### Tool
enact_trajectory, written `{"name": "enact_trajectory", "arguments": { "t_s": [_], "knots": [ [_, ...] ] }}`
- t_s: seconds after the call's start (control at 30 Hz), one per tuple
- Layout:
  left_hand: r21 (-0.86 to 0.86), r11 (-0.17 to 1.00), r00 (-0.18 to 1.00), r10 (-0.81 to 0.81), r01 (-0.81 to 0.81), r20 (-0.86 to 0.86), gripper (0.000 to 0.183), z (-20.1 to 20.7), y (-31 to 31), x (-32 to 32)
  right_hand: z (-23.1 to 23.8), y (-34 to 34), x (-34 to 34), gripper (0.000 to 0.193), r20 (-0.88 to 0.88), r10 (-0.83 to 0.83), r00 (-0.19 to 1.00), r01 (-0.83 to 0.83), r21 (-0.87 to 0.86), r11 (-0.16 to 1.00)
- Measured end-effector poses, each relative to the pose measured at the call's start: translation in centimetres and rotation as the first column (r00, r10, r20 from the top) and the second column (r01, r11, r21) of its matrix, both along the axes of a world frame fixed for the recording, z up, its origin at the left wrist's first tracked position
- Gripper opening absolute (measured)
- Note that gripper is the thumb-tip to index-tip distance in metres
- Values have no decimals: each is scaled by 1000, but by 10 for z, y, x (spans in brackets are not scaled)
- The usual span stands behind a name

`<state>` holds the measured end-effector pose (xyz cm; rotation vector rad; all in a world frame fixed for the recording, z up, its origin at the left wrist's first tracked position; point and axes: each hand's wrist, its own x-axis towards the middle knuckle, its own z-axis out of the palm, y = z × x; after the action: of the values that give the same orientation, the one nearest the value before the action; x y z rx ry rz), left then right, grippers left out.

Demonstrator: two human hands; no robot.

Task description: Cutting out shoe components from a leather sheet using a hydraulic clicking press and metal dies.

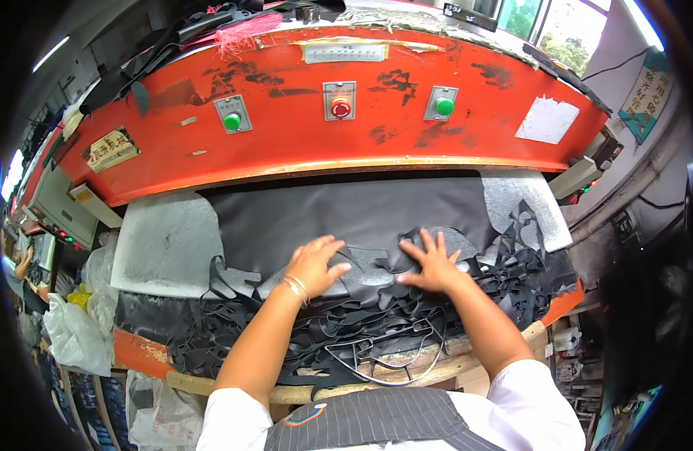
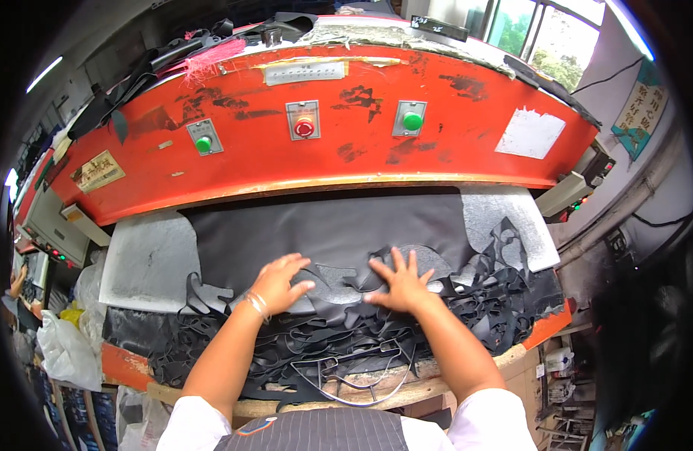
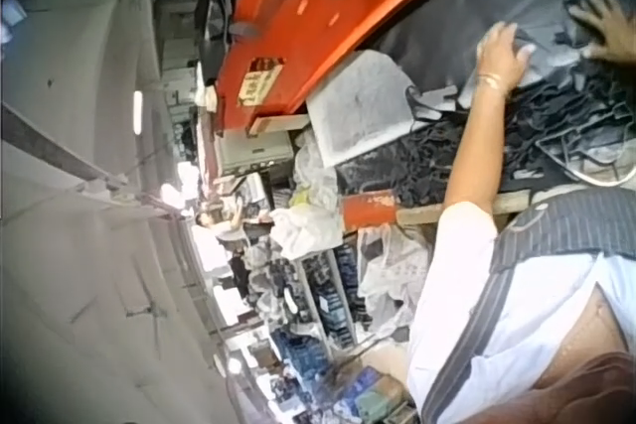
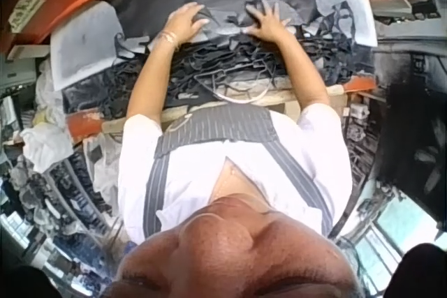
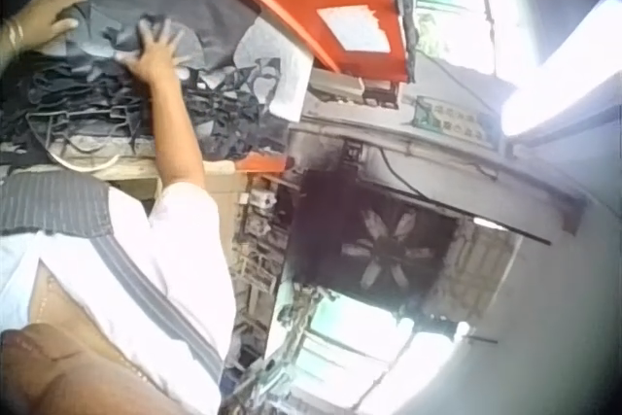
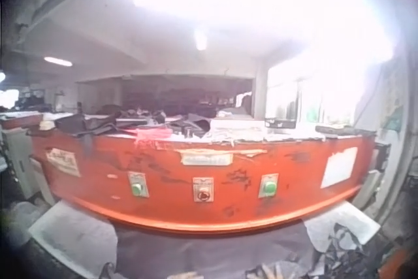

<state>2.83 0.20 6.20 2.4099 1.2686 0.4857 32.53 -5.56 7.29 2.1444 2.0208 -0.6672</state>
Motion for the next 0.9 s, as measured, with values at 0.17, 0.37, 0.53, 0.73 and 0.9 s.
{"name": "enact_trajectory", "arguments": {
  "t_s": [0.17,0.37,0.53,0.73,0.9],
  "knots": [
    [97,905,835,420,-414,-355,65,-26,40,-52,7,-58,24,84,-80,75,994,-81,-88,993],
    [37,785,726,588,-618,-357,64,-27,26,-116,-1,-115,95,77,-93,133,987,-135,-17,991],
    [16,762,706,607,-647,-364,62,-21,18,-113,-14,-73,166,44,-641,-328,694,546,172,820],
    [161,611,599,792,-775,-120,54,-40,17,-141,-15,29,152,78,1,-520,854,492,325,808],
    [-13,490,489,869,-872,-75,51,-31,38,-145,-19,58,179,70,64,-578,813,581,-35,813]
  ]
}}
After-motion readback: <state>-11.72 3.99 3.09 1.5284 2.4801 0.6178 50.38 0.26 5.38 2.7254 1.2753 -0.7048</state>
